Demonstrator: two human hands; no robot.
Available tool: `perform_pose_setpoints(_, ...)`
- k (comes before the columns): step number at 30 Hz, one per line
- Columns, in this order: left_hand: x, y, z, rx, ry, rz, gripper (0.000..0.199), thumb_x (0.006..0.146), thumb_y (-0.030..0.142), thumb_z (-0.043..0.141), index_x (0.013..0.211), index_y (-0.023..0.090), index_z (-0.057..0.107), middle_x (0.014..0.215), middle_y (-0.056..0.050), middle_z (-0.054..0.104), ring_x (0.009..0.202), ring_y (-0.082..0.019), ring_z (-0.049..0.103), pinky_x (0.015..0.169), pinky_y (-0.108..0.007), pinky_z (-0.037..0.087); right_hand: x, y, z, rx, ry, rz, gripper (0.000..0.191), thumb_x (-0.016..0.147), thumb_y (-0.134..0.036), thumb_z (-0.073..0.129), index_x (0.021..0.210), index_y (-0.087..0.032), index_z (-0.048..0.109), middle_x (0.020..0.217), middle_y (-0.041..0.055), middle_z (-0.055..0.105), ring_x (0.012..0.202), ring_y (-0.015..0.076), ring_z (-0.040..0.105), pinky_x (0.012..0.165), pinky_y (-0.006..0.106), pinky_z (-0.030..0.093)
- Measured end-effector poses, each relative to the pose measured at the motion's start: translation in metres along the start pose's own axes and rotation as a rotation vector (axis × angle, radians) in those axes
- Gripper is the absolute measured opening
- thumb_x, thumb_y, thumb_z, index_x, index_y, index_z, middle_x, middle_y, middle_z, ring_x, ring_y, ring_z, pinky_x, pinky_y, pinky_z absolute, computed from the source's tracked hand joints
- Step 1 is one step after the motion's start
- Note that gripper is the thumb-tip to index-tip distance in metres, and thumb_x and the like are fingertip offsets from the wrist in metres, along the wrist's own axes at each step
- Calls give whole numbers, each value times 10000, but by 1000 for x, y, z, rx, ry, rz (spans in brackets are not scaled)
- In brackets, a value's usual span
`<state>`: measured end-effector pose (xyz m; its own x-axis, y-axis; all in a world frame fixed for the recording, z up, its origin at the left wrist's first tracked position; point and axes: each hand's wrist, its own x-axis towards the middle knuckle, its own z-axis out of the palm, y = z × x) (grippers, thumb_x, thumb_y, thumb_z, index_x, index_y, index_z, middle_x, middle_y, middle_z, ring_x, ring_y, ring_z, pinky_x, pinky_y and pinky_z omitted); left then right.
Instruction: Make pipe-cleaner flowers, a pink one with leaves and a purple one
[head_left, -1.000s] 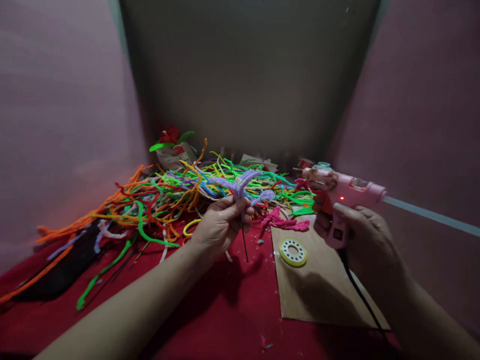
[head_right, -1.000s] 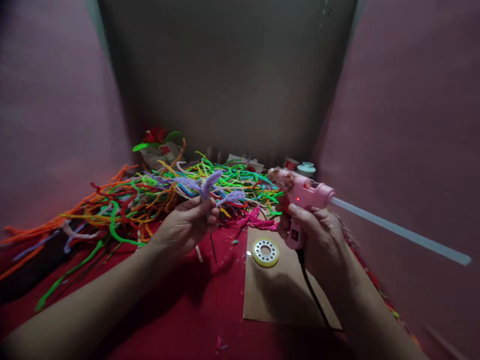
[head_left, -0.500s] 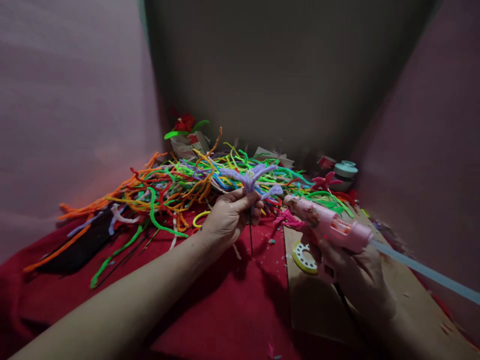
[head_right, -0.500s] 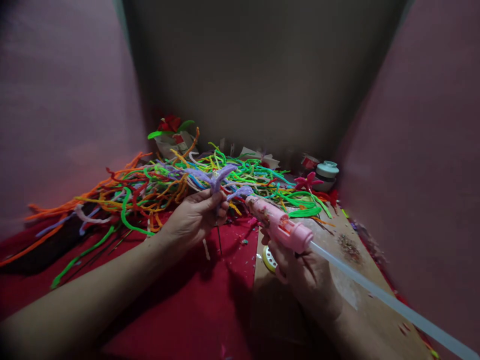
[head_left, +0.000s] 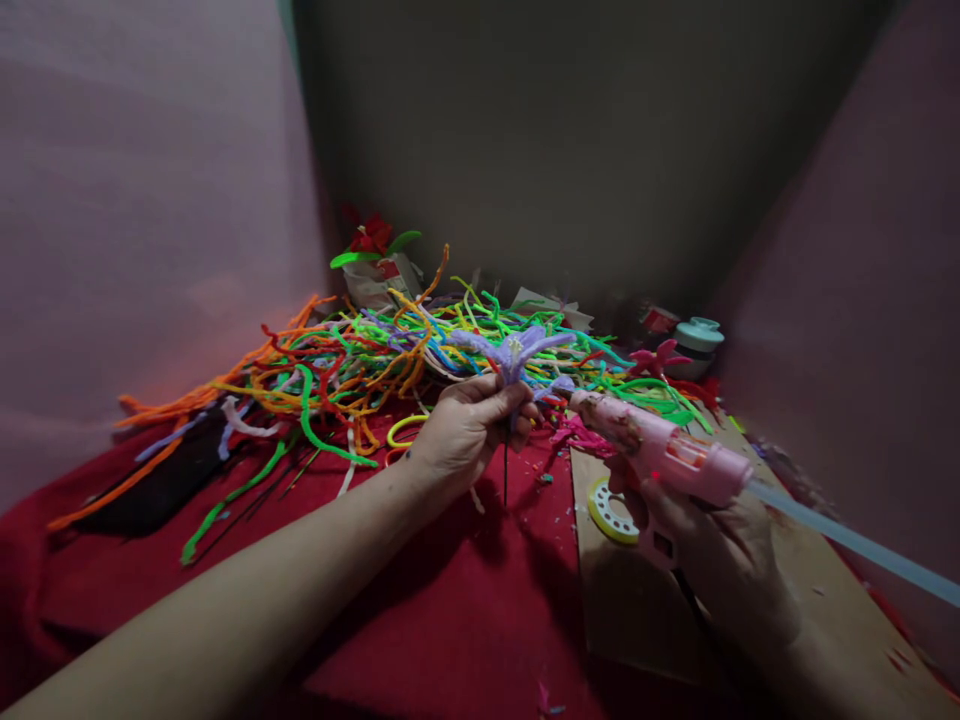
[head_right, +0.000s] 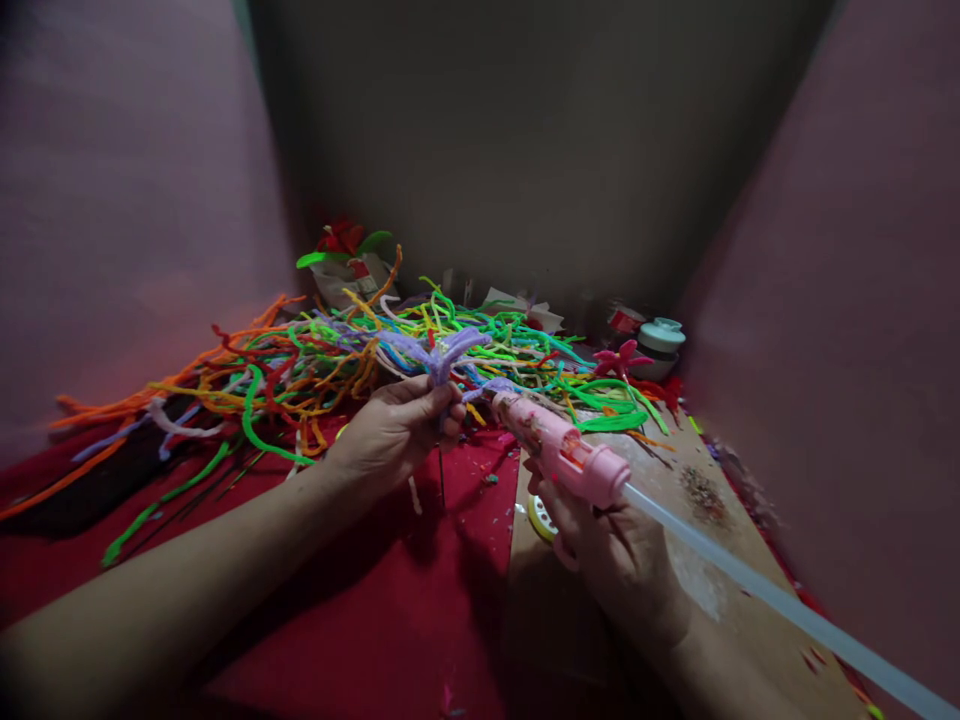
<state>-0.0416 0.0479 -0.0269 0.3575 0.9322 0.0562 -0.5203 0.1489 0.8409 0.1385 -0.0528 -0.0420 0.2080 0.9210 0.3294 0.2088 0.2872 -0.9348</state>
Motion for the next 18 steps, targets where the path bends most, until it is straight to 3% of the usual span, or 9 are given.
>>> perform_pose_setpoints(2,0,-1,0,2,-1,11,89,716,153,693,659,104,645,587,-29,637,460,-87,548,458,-211,394,-2,3,-1,21,25,66,273,750,-432,669,870,-188,699,591,30,629,403,93,453,308,192,364)
perform_pose_setpoints(5,0,-2,-1,1,-2,12,84,718,155,694,670,103,649,591,-32,641,465,-91,555,462,-215,399,-2,3,-1,46,20,114,282,738,-435,678,887,-195,681,639,41,648,451,116,494,324,205,378)
perform_pose_setpoints(10,0,-1,0,-1,11,4,80,721,147,691,674,100,647,585,-36,639,465,-88,555,469,-213,404,0,-1,0,-1,56,48,256,731,-436,680,837,-203,670,615,29,617,461,125,506,359,224,425)
perform_pose_setpoints(15,0,1,1,7,10,6,94,702,154,708,665,100,641,579,-32,636,461,-90,555,459,-208,405,-1,0,0,-52,65,54,253,718,-447,681,753,-197,662,555,17,585,383,102,442,294,209,363)
perform_pose_setpoints(18,-1,1,1,5,9,13,90,698,154,709,670,99,644,585,-31,638,459,-90,553,451,-206,403,0,0,0,-55,59,50,263,716,-433,682,835,-198,683,543,5,566,374,96,423,285,201,350)
